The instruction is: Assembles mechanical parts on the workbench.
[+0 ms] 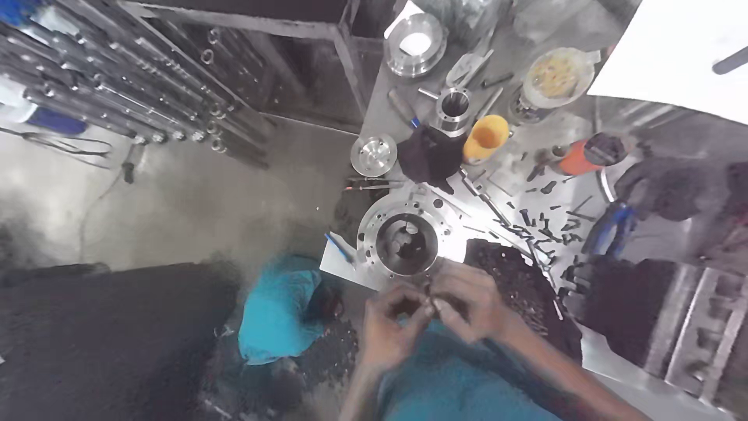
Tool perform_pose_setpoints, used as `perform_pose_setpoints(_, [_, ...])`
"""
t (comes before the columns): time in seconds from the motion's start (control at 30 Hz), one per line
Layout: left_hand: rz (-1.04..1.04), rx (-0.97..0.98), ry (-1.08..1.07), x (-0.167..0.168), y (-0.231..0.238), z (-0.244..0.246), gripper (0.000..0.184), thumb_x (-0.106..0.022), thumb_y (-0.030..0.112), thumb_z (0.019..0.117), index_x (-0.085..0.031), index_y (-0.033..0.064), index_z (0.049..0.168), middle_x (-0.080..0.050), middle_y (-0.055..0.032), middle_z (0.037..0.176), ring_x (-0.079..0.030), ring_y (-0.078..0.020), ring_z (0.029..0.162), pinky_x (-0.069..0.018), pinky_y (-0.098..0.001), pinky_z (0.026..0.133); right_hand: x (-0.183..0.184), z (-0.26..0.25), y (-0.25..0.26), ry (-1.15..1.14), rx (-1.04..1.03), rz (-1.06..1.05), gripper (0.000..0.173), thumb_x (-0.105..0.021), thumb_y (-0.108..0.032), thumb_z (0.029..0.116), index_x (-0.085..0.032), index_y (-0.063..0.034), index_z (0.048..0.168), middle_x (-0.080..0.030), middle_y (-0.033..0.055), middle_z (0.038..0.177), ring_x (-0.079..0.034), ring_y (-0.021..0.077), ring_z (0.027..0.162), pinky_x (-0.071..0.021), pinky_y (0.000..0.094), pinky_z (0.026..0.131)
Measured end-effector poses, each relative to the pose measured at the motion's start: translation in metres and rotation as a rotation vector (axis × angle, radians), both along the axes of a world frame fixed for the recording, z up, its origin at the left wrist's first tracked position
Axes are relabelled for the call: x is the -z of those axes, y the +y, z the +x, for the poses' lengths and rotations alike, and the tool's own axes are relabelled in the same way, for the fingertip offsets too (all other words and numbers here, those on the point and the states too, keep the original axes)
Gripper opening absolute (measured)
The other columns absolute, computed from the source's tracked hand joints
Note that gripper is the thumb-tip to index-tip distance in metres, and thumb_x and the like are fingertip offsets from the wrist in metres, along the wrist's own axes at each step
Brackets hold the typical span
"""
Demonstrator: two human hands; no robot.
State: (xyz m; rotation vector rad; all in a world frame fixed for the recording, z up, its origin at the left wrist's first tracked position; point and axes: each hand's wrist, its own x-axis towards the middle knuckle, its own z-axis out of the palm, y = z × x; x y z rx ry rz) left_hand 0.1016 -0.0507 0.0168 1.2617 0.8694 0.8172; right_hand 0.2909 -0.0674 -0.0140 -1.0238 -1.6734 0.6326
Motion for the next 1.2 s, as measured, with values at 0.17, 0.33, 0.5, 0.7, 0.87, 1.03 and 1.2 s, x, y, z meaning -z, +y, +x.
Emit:
perform_pose_setpoints(0.17, [0.102,-0.006,0.058,-0.0022,0.0016,-0.0043,0.016,-0.073,0.013,0.0915,-0.072,-0.0031,0.095,-0.071,-0.0073,0.096,-0.07,-0.0089,0.08,-0.0629,-0.0257,0.07,-0.0001,0.0045,0.0038,0.057,-0.082,-0.05,0.037,-0.049,-0.031,0.1051,-0.07,-0.0013,0.096,-0.07,0.0087,0.087,-0.065,0.0099,0.082,-0.0553,0.0238,0.076])
perform_pose_setpoints(0.33, [0.122,-0.001,0.046,-0.0017,0.0028,-0.0064,0.019,-0.072,0.016,0.0932,-0.071,-0.0028,0.094,-0.071,-0.0066,0.097,-0.069,-0.0068,0.078,-0.0618,-0.024,0.068,-0.0024,0.0039,0.0009,0.122,-0.128,-0.07,0.026,-0.056,-0.024,0.0999,-0.068,-0.0017,0.107,-0.072,0.0099,0.103,-0.067,0.0085,0.09,-0.0572,0.0227,0.08])
perform_pose_setpoints(0.5, [0.175,-0.036,0.097,-0.0018,0.0037,-0.0054,0.018,-0.073,0.014,0.0919,-0.071,-0.0036,0.096,-0.071,-0.0086,0.098,-0.07,-0.0094,0.078,-0.0632,-0.0261,0.067,0.0,0.0014,-0.0001,0.105,-0.076,-0.057,0.022,-0.058,-0.02,0.0977,-0.068,-0.0011,0.102,-0.073,0.0099,0.099,-0.066,0.0076,0.083,-0.0561,0.0212,0.074])
perform_pose_setpoints(0.7, [0.295,-0.111,0.186,-0.0017,0.0028,-0.0061,0.023,-0.076,0.012,0.089,-0.071,-0.0051,0.103,-0.071,-0.0126,0.104,-0.071,-0.0134,0.077,-0.0647,-0.0293,0.066,0.0037,-0.0002,0.0003,0.063,-0.043,-0.08,0.025,-0.058,-0.024,0.0998,-0.068,-0.0016,0.102,-0.069,0.0055,0.088,-0.059,0.0023,0.073,-0.0517,0.016,0.067])
perform_pose_setpoints(0.87, [0.32,-0.11,0.177,0.0011,0.002,-0.0068,0.02,-0.076,0.007,0.0874,-0.071,-0.0053,0.103,-0.071,-0.0124,0.104,-0.071,-0.0132,0.077,-0.0648,-0.0289,0.065,0.0015,-0.0012,0.0011,0.086,-0.056,-0.24,0.027,-0.056,-0.026,0.1011,-0.069,-0.0022,0.101,-0.065,0.0017,0.081,-0.056,-0.0013,0.068,-0.0488,0.0142,0.061])
perform_pose_setpoints(1.03, [0.353,-0.122,0.218,0.0033,0.0004,-0.007,0.021,-0.077,0.008,0.086,-0.071,-0.0048,0.102,-0.071,-0.0123,0.104,-0.07,-0.0128,0.076,-0.064,-0.0281,0.063,-0.0002,-0.0008,0.0003,0.278,-0.069,-0.327,0.023,-0.056,-0.026,0.1019,-0.067,-0.005,0.101,-0.068,-0.0017,0.087,-0.059,-0.0036,0.069,-0.0511,0.0143,0.06])
perform_pose_setpoints(1.2, [0.376,-0.104,0.212,0.0046,-0.0012,-0.0058,0.023,-0.079,0.008,0.0843,-0.07,-0.0045,0.101,-0.071,-0.013,0.104,-0.071,-0.0137,0.076,-0.0642,-0.0286,0.063,-0.0011,-0.0019,0.0015,0.266,-0.089,-0.331,0.022,-0.057,-0.025,0.1015,-0.066,-0.0055,0.101,-0.067,-0.001,0.088,-0.059,-0.0024,0.071,-0.0517,0.0154,0.062])
